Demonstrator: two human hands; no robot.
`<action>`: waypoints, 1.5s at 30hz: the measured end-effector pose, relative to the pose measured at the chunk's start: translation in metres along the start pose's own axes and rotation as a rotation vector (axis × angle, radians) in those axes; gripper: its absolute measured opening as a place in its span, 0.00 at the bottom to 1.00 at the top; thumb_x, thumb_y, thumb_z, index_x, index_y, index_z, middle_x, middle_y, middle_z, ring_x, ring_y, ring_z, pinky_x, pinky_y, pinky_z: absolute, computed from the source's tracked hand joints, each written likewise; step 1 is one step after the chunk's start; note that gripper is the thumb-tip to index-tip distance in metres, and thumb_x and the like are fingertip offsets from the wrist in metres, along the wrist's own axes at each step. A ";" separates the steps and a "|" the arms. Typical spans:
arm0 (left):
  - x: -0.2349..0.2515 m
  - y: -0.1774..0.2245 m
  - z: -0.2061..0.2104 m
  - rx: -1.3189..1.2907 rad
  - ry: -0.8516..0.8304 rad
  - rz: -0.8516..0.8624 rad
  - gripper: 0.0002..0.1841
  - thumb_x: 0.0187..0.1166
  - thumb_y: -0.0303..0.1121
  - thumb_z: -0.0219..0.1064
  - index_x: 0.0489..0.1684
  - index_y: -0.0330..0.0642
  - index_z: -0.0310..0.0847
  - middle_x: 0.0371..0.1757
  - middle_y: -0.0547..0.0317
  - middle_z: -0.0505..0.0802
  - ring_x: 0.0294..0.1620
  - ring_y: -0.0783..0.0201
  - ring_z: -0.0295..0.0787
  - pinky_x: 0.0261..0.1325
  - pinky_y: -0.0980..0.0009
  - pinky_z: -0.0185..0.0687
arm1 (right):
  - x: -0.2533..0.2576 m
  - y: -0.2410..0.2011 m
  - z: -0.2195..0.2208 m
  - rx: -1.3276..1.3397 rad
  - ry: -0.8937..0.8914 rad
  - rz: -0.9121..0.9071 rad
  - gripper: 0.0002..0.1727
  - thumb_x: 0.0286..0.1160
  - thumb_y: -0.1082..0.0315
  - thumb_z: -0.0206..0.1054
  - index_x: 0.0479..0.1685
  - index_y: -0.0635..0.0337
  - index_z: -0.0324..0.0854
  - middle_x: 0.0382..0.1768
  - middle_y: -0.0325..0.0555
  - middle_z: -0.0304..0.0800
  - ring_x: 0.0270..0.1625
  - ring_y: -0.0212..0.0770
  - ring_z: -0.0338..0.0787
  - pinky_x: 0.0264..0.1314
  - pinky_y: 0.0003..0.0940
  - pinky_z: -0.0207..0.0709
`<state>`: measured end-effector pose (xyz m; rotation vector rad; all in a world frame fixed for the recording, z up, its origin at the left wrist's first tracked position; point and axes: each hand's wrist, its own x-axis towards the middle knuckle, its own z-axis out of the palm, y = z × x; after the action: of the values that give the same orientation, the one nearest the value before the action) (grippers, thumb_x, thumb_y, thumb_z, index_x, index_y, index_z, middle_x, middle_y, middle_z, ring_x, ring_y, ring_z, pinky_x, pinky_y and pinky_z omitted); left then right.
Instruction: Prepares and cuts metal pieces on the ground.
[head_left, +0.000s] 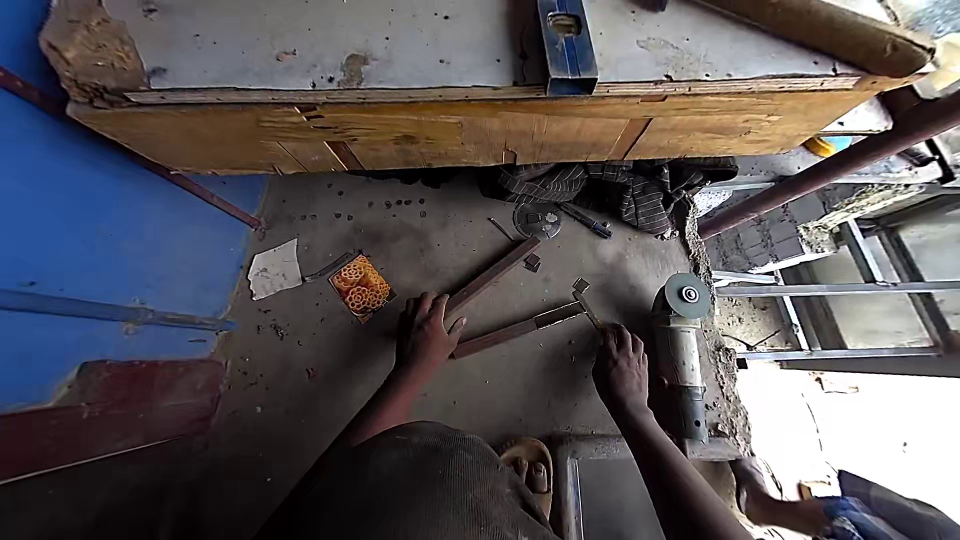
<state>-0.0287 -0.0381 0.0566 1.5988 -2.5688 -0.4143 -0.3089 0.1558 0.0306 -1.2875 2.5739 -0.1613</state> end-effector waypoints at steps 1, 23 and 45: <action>0.010 0.001 -0.002 0.044 -0.099 -0.039 0.29 0.80 0.51 0.72 0.73 0.42 0.83 0.71 0.45 0.85 0.73 0.42 0.79 0.74 0.44 0.74 | 0.003 -0.003 0.000 0.005 0.006 0.012 0.19 0.82 0.72 0.60 0.69 0.63 0.83 0.71 0.63 0.82 0.76 0.66 0.79 0.73 0.61 0.75; -0.089 0.074 0.002 -0.908 -0.230 -0.605 0.15 0.88 0.35 0.60 0.62 0.32 0.70 0.46 0.49 0.94 0.33 0.57 0.95 0.38 0.59 0.93 | -0.066 -0.059 -0.031 0.400 -0.418 0.315 0.24 0.76 0.45 0.68 0.58 0.56 0.85 0.46 0.49 0.91 0.49 0.49 0.91 0.54 0.53 0.81; -0.099 0.096 0.043 -0.623 -0.266 -0.117 0.20 0.80 0.46 0.69 0.55 0.37 0.78 0.35 0.52 0.88 0.34 0.57 0.88 0.42 0.55 0.87 | -0.022 -0.012 -0.010 0.230 -0.076 -0.113 0.20 0.75 0.64 0.75 0.67 0.45 0.90 0.66 0.45 0.91 0.50 0.55 0.95 0.49 0.63 0.87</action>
<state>-0.0764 0.0982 0.0482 1.5207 -2.1657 -1.3572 -0.2897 0.1658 0.0463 -1.3236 2.3402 -0.4092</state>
